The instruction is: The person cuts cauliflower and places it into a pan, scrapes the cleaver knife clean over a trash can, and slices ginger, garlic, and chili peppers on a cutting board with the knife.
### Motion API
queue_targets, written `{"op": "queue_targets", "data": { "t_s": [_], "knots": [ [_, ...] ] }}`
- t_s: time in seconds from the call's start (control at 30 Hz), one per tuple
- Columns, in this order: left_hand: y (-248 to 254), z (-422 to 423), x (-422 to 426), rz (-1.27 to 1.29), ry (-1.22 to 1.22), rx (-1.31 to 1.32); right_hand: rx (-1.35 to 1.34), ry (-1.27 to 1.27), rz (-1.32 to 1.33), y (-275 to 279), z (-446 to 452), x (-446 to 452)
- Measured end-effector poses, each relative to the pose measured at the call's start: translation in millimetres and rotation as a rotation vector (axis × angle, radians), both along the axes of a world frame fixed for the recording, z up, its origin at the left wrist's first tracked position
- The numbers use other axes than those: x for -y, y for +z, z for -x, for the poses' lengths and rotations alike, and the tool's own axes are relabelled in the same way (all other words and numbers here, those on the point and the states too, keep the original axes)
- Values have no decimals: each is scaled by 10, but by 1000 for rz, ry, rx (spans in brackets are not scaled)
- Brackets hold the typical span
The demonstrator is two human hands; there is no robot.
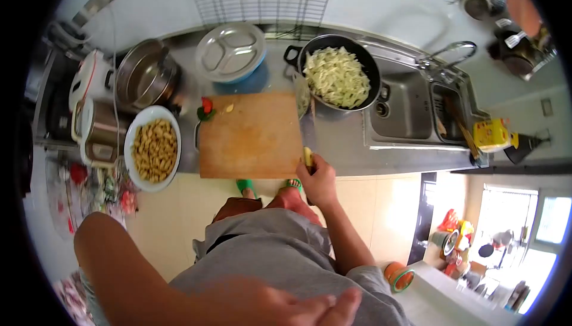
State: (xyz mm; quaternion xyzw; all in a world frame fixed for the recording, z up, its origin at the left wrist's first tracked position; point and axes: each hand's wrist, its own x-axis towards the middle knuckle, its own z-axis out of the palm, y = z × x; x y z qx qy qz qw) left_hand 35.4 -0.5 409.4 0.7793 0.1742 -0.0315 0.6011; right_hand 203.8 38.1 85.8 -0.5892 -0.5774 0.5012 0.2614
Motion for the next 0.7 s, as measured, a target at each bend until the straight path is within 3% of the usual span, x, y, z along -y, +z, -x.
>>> {"op": "queue_targets", "data": {
  "t_s": [0.1,0.13,0.27,0.37,0.4,0.47,0.53,0.6,0.67,0.7],
  "knots": [
    [46,430,59,-282,-146,-270,45,-104,-7,38,165,69],
    [-261,648,248,-442,171,-221,57,-129,-8,63,250,121],
    [-1705,1172,94,-169,622,-246,243,-115,-50,341,536,307],
    [-2702,1488,-22,-270,1168,-113,238,-157,-161,28,546,583],
    [-3000,1575,-77,-275,1165,-111,128,-205,-148,71,574,652],
    [-3441,1709,-170,-473,1381,-159,20,-236,-142,62,568,620],
    [-3577,1764,-312,-614,1329,-233,-123,-310,2,2,518,531],
    [-3684,1803,-524,-755,1279,-301,-18,-269,21,180,531,388],
    [-3810,1804,-713,-1048,1180,-261,161,-282,229,379,628,309],
    [-3919,1800,-792,-1047,1177,-251,165,-289,227,321,620,310]
  ]
}}
